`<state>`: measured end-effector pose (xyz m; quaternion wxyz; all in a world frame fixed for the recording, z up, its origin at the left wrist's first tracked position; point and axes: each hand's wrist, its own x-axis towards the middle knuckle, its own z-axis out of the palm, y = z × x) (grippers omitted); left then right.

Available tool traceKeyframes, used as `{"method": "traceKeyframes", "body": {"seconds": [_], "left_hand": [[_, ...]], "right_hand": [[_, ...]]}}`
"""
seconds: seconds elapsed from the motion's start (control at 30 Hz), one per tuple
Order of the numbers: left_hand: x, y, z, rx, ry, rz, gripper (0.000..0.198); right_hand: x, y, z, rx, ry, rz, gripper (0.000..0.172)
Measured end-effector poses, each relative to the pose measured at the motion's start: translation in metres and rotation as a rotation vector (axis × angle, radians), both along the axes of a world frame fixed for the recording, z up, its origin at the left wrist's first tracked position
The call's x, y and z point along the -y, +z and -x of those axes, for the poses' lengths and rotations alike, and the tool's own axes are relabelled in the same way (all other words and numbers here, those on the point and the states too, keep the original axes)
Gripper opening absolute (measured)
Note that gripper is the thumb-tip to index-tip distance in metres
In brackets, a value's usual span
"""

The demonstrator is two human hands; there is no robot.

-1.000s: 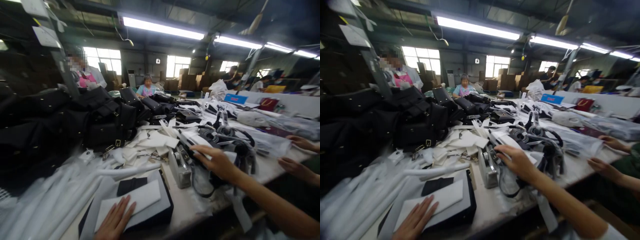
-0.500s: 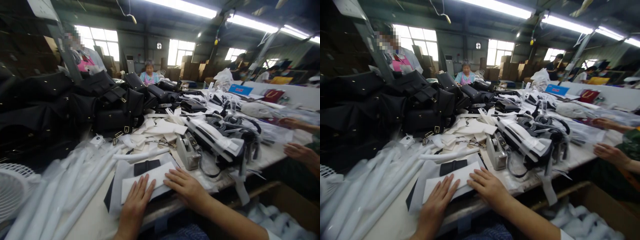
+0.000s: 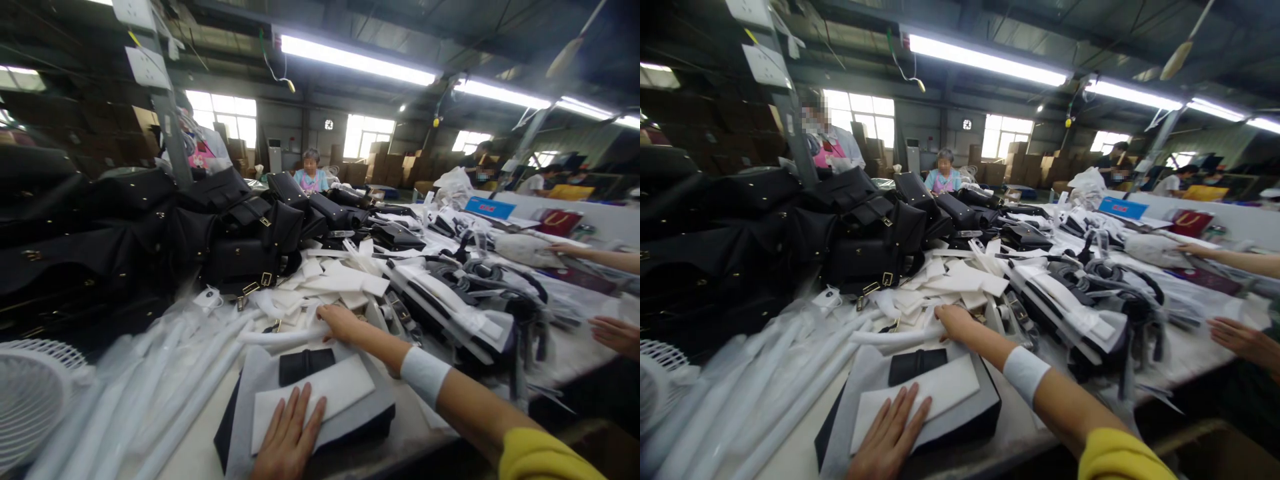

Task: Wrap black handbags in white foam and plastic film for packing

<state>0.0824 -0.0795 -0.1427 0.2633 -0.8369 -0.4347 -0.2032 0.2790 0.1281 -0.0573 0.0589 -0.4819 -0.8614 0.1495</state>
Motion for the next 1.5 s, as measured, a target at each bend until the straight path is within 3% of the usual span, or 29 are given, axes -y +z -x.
{"method": "traceKeyframes", "body": {"seconds": [0.27,0.4,0.53,0.63,0.77,0.9,1.03,1.17,1.23,1.3,1.4,1.5], "left_hand": [[-0.007,-0.016,-0.001,0.056,-0.014,-0.068,0.054],[-0.007,-0.018,0.0,0.054,-0.015,-0.063,0.054],[-0.004,-0.013,0.001,0.023,-0.006,-0.031,0.059],[-0.003,-0.009,0.0,0.034,-0.005,0.003,0.058],[0.0,-0.003,-0.002,0.082,0.0,0.026,0.057],[0.002,0.006,-0.003,0.034,0.027,0.052,0.058],[0.002,0.012,-0.001,-0.034,0.034,0.068,0.064],[0.003,0.014,-0.001,-0.001,0.017,0.129,0.072],[0.004,0.017,0.0,0.047,0.005,0.22,0.086],[0.004,0.024,0.002,0.113,-0.019,0.339,0.096],[0.001,0.039,0.011,0.191,-0.102,0.557,0.088],[-0.012,0.056,0.022,0.196,-0.164,0.806,0.08]], "right_hand": [[-0.023,0.001,0.004,-0.194,0.153,0.021,0.047],[-0.017,-0.008,-0.006,-0.076,0.115,0.051,0.032],[-0.008,-0.011,-0.01,0.103,0.104,0.07,0.036],[-0.006,0.003,-0.009,0.192,0.034,0.002,0.029],[0.004,0.037,-0.018,0.21,-0.071,-0.131,0.025],[0.037,0.067,-0.044,0.161,-0.132,-0.205,0.022],[0.082,0.089,-0.083,0.08,-0.248,-0.197,0.034],[0.143,0.096,-0.122,-0.324,-0.262,-0.094,0.045],[0.178,0.09,-0.136,-0.508,-0.182,-0.064,0.044],[0.212,0.077,-0.143,-0.56,-0.115,-0.045,0.037],[0.251,0.049,-0.143,-0.498,-0.08,-0.057,0.032],[0.271,0.019,-0.129,-0.423,-0.016,-0.145,0.027]]}}
